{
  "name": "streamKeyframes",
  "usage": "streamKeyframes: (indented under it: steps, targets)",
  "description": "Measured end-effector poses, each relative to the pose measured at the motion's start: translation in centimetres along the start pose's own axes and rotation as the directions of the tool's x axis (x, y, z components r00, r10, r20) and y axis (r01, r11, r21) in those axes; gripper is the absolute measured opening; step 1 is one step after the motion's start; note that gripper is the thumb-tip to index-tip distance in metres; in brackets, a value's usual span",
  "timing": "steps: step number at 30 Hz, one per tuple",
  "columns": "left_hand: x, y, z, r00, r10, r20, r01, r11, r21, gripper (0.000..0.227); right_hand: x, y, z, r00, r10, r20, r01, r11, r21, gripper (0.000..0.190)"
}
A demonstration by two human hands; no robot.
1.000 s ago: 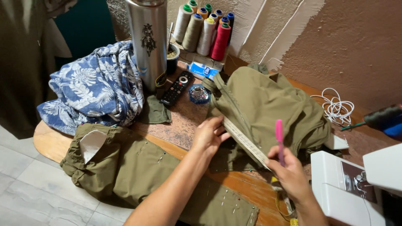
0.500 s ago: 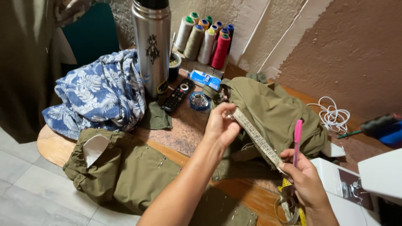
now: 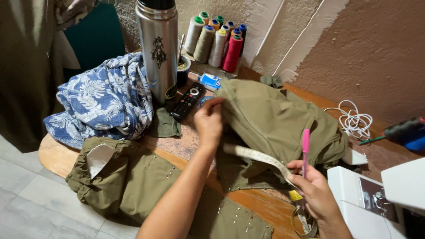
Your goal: Measuring and marking a green garment using a measuring tape and a pen on a sewing table
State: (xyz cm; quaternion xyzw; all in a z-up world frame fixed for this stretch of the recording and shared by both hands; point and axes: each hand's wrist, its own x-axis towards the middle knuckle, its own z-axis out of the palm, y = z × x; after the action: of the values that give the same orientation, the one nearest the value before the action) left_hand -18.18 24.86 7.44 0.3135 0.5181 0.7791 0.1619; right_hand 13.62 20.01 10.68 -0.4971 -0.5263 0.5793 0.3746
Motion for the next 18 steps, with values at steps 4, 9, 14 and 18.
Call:
streamKeyframes:
  steps: [4, 9, 14, 18]
  targets:
    - [-1.6, 1.2, -2.2, 0.674, -0.738, -0.038, 0.675, 0.636, -0.373, 0.029, -0.4, -0.1, 1.1, 0.999, 0.035, 0.027, -0.035, 0.999, -0.014, 0.029]
    - [-4.5, -0.8, -3.3, 0.478, -0.786, 0.393, 0.834, 0.265, -0.484, 0.037, -0.6, -0.3, 1.6, 0.997, 0.046, 0.054, -0.047, 0.999, 0.02, 0.031]
    - [-7.3, 6.8, -2.8, 0.336, -0.736, 0.588, 0.925, 0.376, -0.057, 0.08, -1.3, -1.2, 2.0, 0.996, 0.053, 0.07, -0.051, 0.998, -0.024, 0.03]
    - [-8.1, 10.1, -2.4, 0.307, -0.713, 0.63, 0.61, 0.656, 0.445, 0.029, -1.7, -2.2, 2.2, 0.993, 0.065, 0.094, -0.049, 0.985, -0.164, 0.03]
